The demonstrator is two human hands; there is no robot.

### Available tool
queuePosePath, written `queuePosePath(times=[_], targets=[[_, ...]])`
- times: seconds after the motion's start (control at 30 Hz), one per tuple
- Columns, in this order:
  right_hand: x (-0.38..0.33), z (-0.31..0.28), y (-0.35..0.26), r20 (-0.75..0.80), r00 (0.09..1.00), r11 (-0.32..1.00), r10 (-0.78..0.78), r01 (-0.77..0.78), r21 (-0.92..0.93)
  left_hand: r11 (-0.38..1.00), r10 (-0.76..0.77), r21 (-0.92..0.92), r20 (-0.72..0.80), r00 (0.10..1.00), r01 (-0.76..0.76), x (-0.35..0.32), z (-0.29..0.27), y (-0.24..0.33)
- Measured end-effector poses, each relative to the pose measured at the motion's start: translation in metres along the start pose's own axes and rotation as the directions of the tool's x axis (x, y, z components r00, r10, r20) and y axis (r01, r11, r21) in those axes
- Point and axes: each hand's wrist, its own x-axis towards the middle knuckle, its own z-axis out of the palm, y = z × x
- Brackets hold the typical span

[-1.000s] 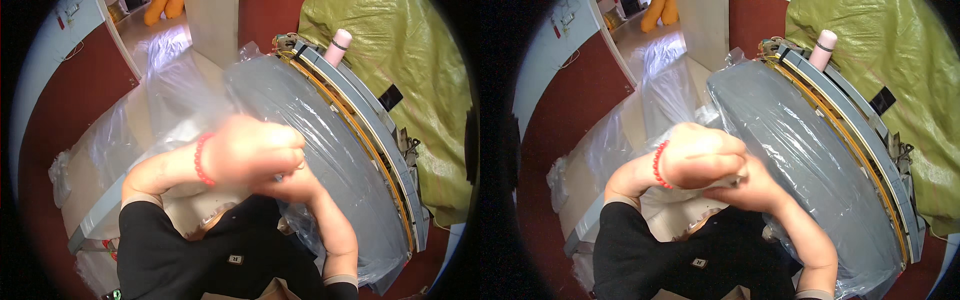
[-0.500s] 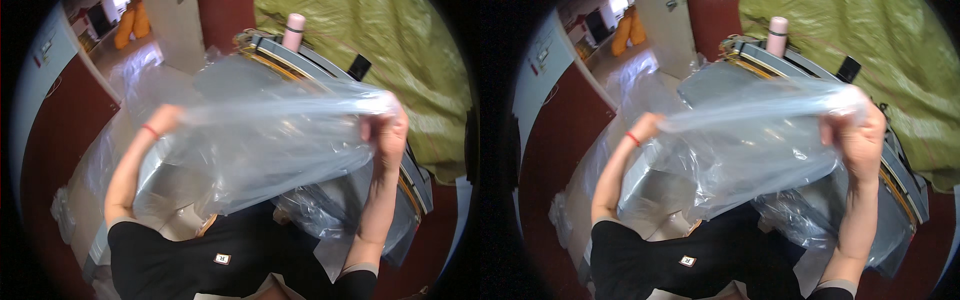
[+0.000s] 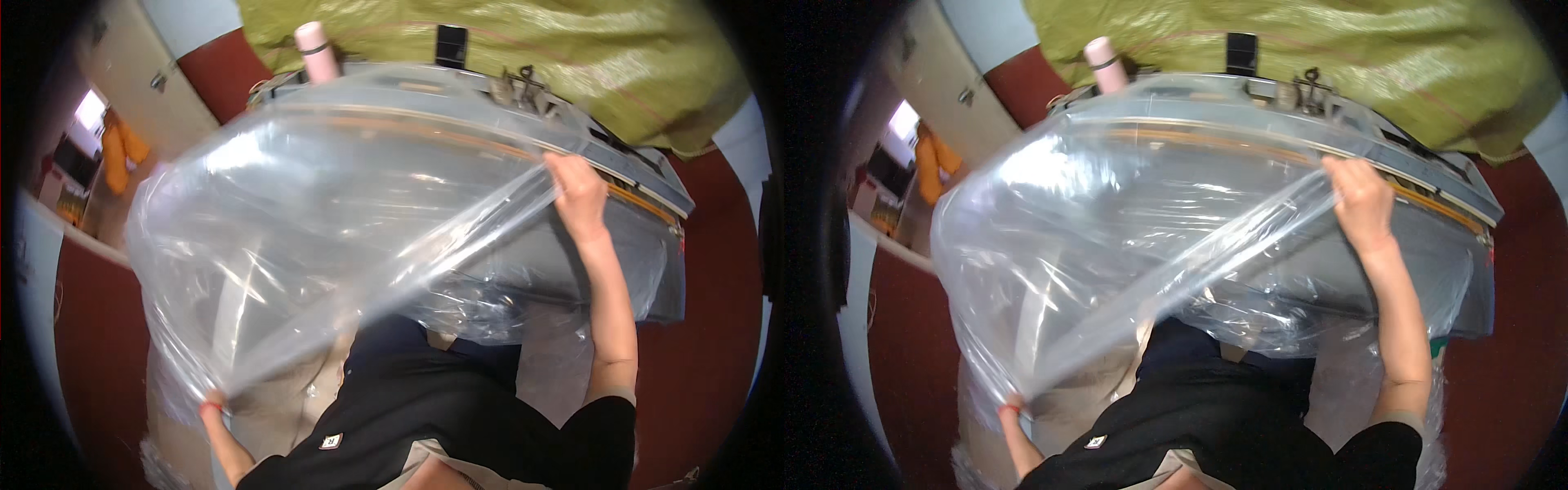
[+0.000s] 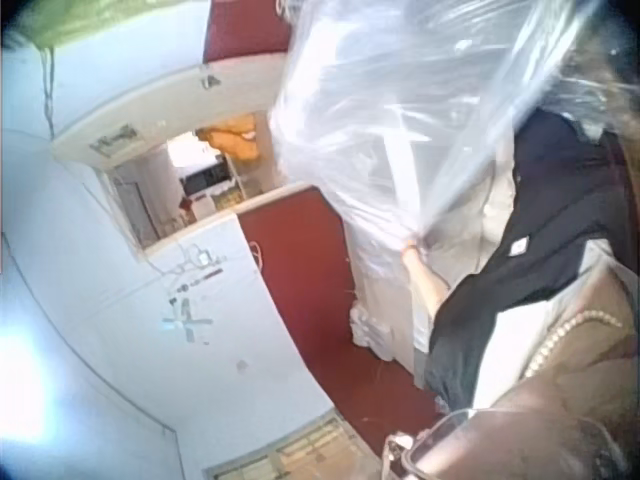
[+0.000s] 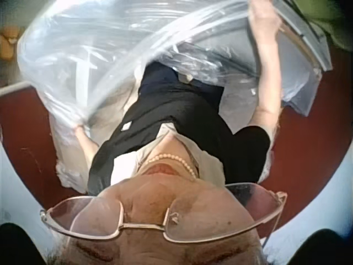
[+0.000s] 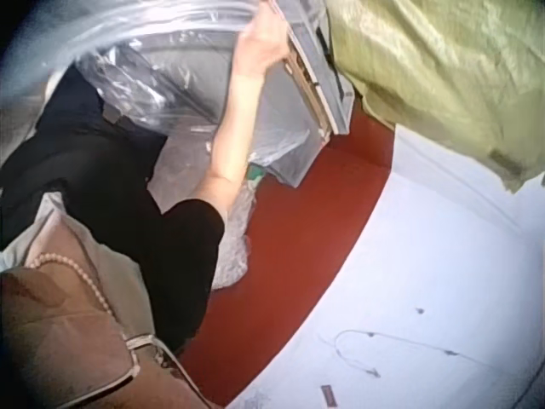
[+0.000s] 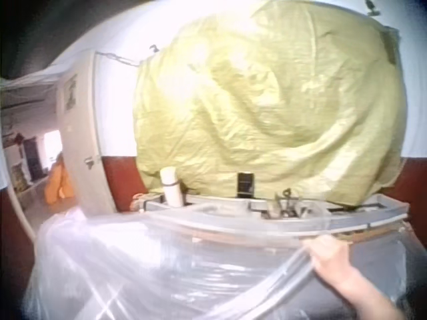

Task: Preparing and smoothing a large plastic film over a work surface.

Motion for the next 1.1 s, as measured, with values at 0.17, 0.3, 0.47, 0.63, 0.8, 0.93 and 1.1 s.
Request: queuePosePath(times=[0.17, 0.3, 0.47, 0.63, 0.8, 0.93, 1.1], targets=[[-0.056, -0.014, 0.021, 0.147, 0.961, 0.963, 0.234, -0.250, 0.102, 0.844, 0.529, -0.256, 0.545, 0.651, -0.471, -0.002, -0.043, 0.005], [-0.069, -0.032, 0.022, 0.021, 0.967, 0.931, 0.255, -0.251, 0.266, 0.917, 0.345, -0.050, -0.399, 0.850, -0.396, 0.009, -0.240, 0.070], [-0.084, -0.050, 0.012, 0.013, 0.966, 0.916, 0.257, -0.248, 0.316, -0.108, 0.570, -0.351, -0.789, 0.231, -0.930, -0.115, -0.442, 0.289], [-0.088, -0.071, 0.005, -0.050, 0.969, 0.927, 0.242, -0.215, 0.307, -0.383, 0.692, -0.058, -0.679, -0.245, -0.922, -0.190, -0.465, 0.485], [-0.118, -0.087, 0.010, 0.011, 0.967, 0.945, 0.254, -0.250, 0.213, -0.437, 0.828, -0.505, -0.550, -0.113, -0.744, -0.234, -0.468, 0.608], [-0.146, -0.102, 0.024, 0.191, 0.954, 0.936, 0.232, -0.272, 0.223, -0.761, 0.587, -0.438, -0.778, -0.223, -0.479, -0.238, -0.464, 0.647], [-0.134, -0.119, 0.044, 0.374, 0.862, 0.777, 0.343, -0.484, 0.403, -0.633, 0.772, -0.733, -0.621, -0.133, -0.250, -0.275, -0.484, 0.592]])
